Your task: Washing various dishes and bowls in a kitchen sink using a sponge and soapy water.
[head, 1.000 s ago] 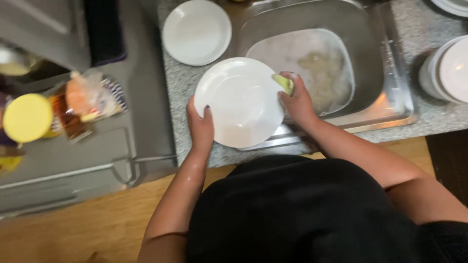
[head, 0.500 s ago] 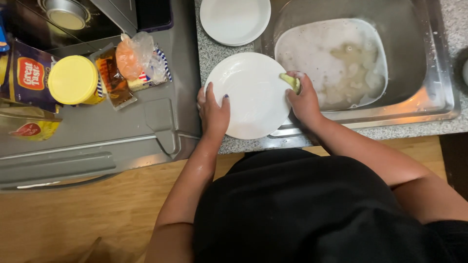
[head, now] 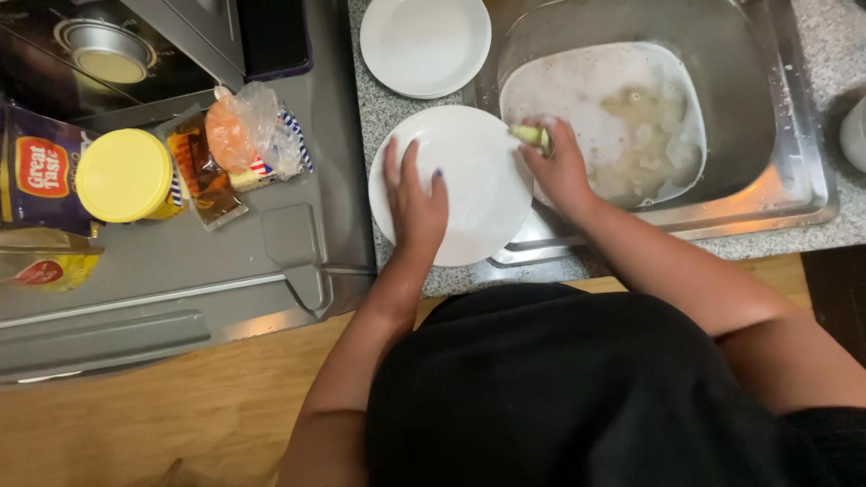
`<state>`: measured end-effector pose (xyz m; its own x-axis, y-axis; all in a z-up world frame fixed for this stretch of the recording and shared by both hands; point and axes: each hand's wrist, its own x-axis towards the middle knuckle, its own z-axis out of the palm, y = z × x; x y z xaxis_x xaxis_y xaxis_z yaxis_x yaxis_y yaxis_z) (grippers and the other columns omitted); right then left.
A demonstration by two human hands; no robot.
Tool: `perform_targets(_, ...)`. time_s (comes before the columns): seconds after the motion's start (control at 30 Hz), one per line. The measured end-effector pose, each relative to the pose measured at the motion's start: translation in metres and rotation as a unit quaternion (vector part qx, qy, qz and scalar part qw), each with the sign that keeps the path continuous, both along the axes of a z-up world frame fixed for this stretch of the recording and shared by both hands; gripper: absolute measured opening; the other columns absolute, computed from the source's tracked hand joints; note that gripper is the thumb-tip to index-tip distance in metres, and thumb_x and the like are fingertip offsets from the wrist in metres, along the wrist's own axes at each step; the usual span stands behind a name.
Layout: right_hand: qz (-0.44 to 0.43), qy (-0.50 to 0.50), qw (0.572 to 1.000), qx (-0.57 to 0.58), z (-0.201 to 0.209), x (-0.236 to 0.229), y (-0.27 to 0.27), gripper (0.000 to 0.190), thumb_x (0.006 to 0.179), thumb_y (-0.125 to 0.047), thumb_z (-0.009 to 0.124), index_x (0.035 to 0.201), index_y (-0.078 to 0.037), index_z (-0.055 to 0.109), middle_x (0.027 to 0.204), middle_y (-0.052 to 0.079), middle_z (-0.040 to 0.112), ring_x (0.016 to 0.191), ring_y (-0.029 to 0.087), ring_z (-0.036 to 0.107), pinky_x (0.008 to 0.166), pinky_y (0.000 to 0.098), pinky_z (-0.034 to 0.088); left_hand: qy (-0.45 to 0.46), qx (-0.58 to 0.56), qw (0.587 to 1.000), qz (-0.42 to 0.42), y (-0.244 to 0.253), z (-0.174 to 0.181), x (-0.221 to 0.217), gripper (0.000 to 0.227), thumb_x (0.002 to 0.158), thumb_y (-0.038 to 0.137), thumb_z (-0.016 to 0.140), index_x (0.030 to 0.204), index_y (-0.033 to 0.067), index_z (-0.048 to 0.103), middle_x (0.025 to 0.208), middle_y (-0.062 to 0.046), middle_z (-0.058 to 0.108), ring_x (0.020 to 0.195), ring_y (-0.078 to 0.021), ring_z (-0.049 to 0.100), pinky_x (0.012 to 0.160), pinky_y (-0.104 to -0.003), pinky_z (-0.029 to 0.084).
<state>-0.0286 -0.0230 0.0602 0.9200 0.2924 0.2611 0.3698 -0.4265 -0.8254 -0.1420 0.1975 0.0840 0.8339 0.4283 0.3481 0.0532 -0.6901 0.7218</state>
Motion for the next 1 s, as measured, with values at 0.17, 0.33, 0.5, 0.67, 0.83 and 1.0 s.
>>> perform_targets(0.17, 0.004, -0.034, 0.999, 0.016, 0.01, 0.055, 0.025, 0.032, 0.098, -0.013, 0.076, 0.125, -0.007, 0.06, 0.124, 0.015, 0.058, 0.115, 0.029, 0.06, 0.101, 0.037, 0.049, -0.084, -0.14, 0.986, 0.018, 0.002, -0.051, 0.089, 0.05, 0.097, 0.007, 0.066, 0.145, 0.0063, 0.051, 0.154, -0.017, 0.045, 0.144, -0.0367, 0.045, 0.12, -0.045, 0.04)
perform_targets(0.33, 0.005, -0.03, 0.999, 0.033, -0.003, 0.116, 0.05, 0.031, 0.099, -0.014, 0.076, 0.125, -0.006, 0.062, 0.125, 0.016, 0.059, 0.114, 0.03, 0.059, 0.1, 0.0394, 0.049, -0.051, -0.256, 0.955, 0.141, 0.03, -0.08, 0.172, 0.054, 0.093, 0.009, 0.065, 0.145, 0.0066, 0.049, 0.149, -0.022, 0.042, 0.13, -0.0362, 0.052, 0.109, -0.044, 0.047)
perform_targets(0.5, -0.01, 0.139, 0.989, 0.048, 0.022, 0.151, 0.082, 0.045, 0.095, -0.019, 0.072, 0.137, -0.008, 0.059, 0.129, 0.016, 0.062, 0.109, 0.028, 0.063, 0.094, 0.0393, 0.051, 0.007, -0.184, 0.949, 0.258, 0.07, -0.08, 0.212, 0.062, 0.093, 0.017, 0.068, 0.148, 0.0049, 0.041, 0.15, -0.026, 0.038, 0.138, -0.0426, 0.04, 0.11, -0.048, 0.04)
perform_targets(0.67, 0.009, 0.145, 0.988, 0.05, -0.004, 0.186, 0.094, 0.052, 0.094, -0.016, 0.072, 0.142, -0.005, 0.056, 0.131, 0.016, 0.061, 0.113, 0.026, 0.064, 0.096, 0.0358, 0.052, 0.072, -0.206, 0.942, 0.254, 0.106, -0.092, 0.224, 0.052, 0.093, 0.018, 0.061, 0.144, 0.0106, 0.053, 0.147, -0.021, 0.046, 0.133, -0.0378, 0.05, 0.107, -0.044, 0.048)
perform_targets(0.83, 0.014, 0.126, 0.991, 0.052, 0.005, 0.178, 0.1, 0.053, 0.093, -0.012, 0.072, 0.143, -0.004, 0.056, 0.133, 0.015, 0.063, 0.118, 0.023, 0.065, 0.101, 0.0331, 0.052, 0.042, -0.186, 0.947, 0.257, 0.1, -0.082, 0.217, 0.048, 0.091, 0.014, 0.062, 0.139, 0.0111, 0.063, 0.139, -0.02, 0.053, 0.129, -0.0351, 0.055, 0.106, -0.042, 0.05)
perform_targets(1.0, 0.005, 0.162, 0.982, 0.101, -0.007, 0.181, 0.098, 0.054, 0.096, -0.01, 0.067, 0.148, -0.006, 0.054, 0.142, 0.015, 0.054, 0.124, 0.023, 0.061, 0.102, 0.0318, 0.052, 0.012, -0.295, 0.923, 0.248, 0.086, -0.056, 0.204, 0.049, 0.09, 0.015, 0.062, 0.138, 0.0023, 0.056, 0.139, -0.023, 0.044, 0.116, -0.032, 0.058, 0.098, -0.04, 0.051)
